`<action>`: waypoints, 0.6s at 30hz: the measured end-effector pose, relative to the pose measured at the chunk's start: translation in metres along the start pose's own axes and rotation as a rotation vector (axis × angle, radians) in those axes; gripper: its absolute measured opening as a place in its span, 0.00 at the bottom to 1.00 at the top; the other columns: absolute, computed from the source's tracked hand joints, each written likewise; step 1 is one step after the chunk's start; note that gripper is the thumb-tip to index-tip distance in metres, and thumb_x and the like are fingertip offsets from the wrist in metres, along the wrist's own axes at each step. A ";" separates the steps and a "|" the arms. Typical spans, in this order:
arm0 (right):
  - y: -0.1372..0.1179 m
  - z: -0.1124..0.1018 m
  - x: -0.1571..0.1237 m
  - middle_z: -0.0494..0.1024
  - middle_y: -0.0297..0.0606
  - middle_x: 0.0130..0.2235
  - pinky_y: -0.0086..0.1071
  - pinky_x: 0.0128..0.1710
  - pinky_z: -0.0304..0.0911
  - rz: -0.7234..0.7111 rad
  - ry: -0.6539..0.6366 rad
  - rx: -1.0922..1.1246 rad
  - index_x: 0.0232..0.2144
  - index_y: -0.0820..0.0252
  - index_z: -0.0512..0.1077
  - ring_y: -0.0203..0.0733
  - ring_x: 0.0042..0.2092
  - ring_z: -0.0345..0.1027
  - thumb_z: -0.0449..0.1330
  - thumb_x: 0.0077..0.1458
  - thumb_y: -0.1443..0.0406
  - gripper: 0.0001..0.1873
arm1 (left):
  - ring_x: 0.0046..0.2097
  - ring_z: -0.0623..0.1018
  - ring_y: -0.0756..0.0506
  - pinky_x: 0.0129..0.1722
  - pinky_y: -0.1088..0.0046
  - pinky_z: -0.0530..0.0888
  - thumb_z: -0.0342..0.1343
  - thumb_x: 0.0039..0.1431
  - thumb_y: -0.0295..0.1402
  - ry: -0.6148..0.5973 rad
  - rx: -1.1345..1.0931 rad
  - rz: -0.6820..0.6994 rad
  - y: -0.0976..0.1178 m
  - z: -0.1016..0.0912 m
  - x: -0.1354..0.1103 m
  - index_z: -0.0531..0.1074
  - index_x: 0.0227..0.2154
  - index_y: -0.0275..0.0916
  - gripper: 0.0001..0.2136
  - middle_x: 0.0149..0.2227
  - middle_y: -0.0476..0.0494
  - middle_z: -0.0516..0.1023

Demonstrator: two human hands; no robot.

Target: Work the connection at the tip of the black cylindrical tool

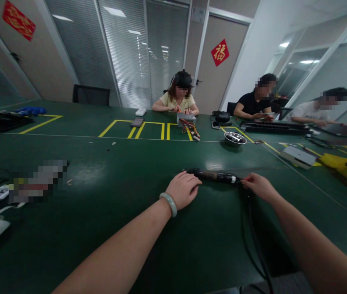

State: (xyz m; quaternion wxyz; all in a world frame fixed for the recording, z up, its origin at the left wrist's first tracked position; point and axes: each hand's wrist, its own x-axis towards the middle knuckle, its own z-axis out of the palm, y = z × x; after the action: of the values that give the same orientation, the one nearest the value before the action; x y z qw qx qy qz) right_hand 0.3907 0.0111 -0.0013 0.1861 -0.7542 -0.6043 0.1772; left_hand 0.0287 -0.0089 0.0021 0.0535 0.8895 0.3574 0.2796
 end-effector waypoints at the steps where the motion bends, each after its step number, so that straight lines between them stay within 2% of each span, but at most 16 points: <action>1: 0.025 -0.016 -0.005 0.78 0.44 0.30 0.36 0.30 0.59 0.084 0.024 -0.038 0.27 0.58 0.72 0.43 0.29 0.70 0.59 0.48 0.57 0.11 | 0.52 0.71 0.48 0.60 0.61 0.59 0.50 0.61 0.30 -0.010 -0.002 0.000 -0.001 0.001 0.000 0.70 0.45 0.44 0.11 0.48 0.49 0.74; 5: 0.127 -0.065 -0.042 0.77 0.56 0.33 0.42 0.32 0.57 0.411 0.106 -0.096 0.25 0.57 0.75 0.46 0.29 0.71 0.59 0.46 0.53 0.15 | 0.52 0.71 0.48 0.60 0.61 0.60 0.49 0.61 0.31 -0.039 -0.008 -0.005 -0.002 0.005 0.000 0.70 0.47 0.44 0.12 0.48 0.49 0.74; 8: 0.185 -0.079 -0.076 0.75 0.58 0.33 0.45 0.31 0.56 0.596 0.251 -0.119 0.23 0.52 0.75 0.51 0.32 0.72 0.59 0.42 0.50 0.15 | 0.53 0.70 0.47 0.60 0.59 0.60 0.49 0.62 0.34 -0.063 -0.017 -0.026 -0.004 0.009 -0.001 0.69 0.49 0.44 0.13 0.50 0.48 0.73; 10: 0.208 -0.078 -0.093 0.74 0.57 0.30 0.47 0.29 0.56 0.656 0.331 -0.136 0.20 0.50 0.73 0.56 0.35 0.72 0.59 0.38 0.48 0.15 | 0.55 0.69 0.46 0.59 0.58 0.60 0.48 0.63 0.36 -0.086 -0.015 -0.053 -0.007 0.013 -0.001 0.68 0.50 0.44 0.14 0.51 0.47 0.72; 13: 0.221 -0.074 -0.105 0.74 0.56 0.29 0.47 0.28 0.57 0.681 0.358 -0.151 0.19 0.48 0.73 0.59 0.37 0.72 0.59 0.35 0.47 0.15 | 0.59 0.64 0.43 0.60 0.55 0.59 0.46 0.64 0.41 -0.124 -0.002 -0.104 -0.012 0.019 -0.003 0.65 0.54 0.43 0.18 0.57 0.44 0.67; 16: 0.212 -0.070 -0.109 0.74 0.57 0.29 0.47 0.29 0.58 0.700 0.351 -0.152 0.20 0.50 0.74 0.62 0.38 0.72 0.58 0.35 0.47 0.16 | 0.64 0.54 0.39 0.61 0.52 0.55 0.40 0.65 0.47 -0.221 0.011 -0.190 -0.018 0.025 -0.005 0.58 0.60 0.42 0.24 0.64 0.42 0.56; 18: 0.197 -0.067 -0.110 0.74 0.56 0.31 0.50 0.28 0.57 0.550 0.402 -0.191 0.25 0.48 0.77 0.65 0.38 0.71 0.56 0.37 0.46 0.19 | 0.66 0.48 0.38 0.62 0.51 0.52 0.34 0.64 0.51 -0.321 0.014 -0.237 -0.020 0.027 -0.006 0.53 0.62 0.42 0.28 0.66 0.43 0.48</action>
State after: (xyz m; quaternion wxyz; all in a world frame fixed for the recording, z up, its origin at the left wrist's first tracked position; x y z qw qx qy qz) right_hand 0.5674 -0.1401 -0.0356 0.1752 -0.9225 -0.3438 0.0116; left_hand 0.0275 0.0047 -0.0297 0.1361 0.8748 0.4483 0.1235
